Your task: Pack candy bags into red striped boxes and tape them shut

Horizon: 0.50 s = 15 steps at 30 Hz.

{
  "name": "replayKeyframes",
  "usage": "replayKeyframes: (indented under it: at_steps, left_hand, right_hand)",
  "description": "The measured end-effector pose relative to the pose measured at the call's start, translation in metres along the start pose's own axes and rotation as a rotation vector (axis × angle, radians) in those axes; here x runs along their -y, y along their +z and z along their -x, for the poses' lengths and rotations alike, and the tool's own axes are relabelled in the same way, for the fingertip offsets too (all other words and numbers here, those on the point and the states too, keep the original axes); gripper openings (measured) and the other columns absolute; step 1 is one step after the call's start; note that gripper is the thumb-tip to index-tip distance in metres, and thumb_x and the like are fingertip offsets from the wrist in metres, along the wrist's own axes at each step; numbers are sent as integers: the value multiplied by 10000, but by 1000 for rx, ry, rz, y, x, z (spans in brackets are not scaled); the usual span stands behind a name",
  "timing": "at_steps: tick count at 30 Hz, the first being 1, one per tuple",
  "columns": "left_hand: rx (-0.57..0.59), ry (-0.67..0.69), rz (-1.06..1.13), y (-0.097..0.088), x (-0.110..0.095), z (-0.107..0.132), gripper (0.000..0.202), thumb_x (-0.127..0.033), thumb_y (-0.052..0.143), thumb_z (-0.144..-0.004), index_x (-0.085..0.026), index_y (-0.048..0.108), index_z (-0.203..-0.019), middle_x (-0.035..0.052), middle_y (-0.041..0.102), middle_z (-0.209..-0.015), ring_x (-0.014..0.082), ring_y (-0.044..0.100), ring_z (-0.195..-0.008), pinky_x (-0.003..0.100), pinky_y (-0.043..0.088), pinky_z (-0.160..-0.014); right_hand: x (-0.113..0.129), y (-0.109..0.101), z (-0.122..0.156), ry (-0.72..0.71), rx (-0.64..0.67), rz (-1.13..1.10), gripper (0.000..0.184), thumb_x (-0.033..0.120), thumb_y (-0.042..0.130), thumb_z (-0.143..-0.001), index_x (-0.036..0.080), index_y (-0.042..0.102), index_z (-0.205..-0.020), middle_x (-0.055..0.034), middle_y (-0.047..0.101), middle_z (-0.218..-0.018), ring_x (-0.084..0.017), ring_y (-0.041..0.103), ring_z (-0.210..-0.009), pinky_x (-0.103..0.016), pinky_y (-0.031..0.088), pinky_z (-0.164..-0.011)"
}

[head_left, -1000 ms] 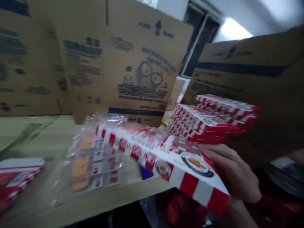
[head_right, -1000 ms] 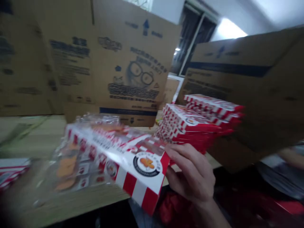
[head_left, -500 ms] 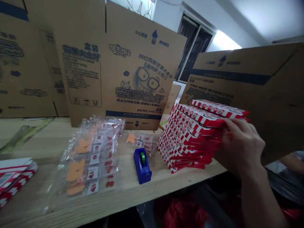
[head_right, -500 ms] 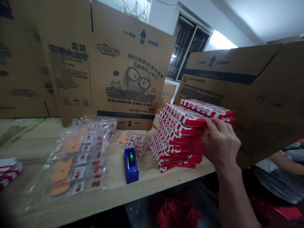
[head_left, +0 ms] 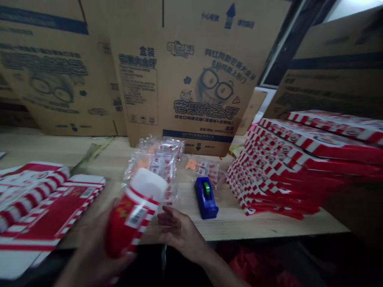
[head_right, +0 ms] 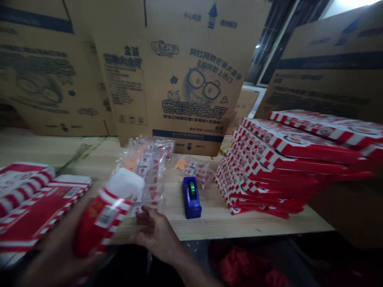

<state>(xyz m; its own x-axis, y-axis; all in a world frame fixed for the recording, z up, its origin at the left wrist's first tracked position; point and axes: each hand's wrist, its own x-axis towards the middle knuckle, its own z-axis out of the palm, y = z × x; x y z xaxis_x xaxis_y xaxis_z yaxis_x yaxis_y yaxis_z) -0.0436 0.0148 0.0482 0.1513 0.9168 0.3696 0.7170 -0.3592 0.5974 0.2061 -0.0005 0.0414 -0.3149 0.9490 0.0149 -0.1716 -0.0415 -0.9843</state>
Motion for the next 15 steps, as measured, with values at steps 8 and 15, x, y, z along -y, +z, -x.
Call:
replayKeyframes:
  at_steps: [8,15]
  left_hand:
    - [9,-204,102,78,-44,35,1096,-354,812,-463,-181,314,-1424,172,524,-1289,405,486,-1203,602,397,-993]
    - [23,-578,705,77,-45,28,555,-363,777,-605,-147,625,-1093,101,716,-972,289,676,-891,440,554,-811]
  right_hand:
    - [-21,-6,15,11,-19,-144,391,361,656,-864,194,610,-1214,-82,668,-1188,-236,625,-1093,-425,446,-1024]
    - [-41,-37,15,-5,-243,70,332,432,697,-793,163,725,-985,-77,743,-936,-272,687,-879,-420,556,-812]
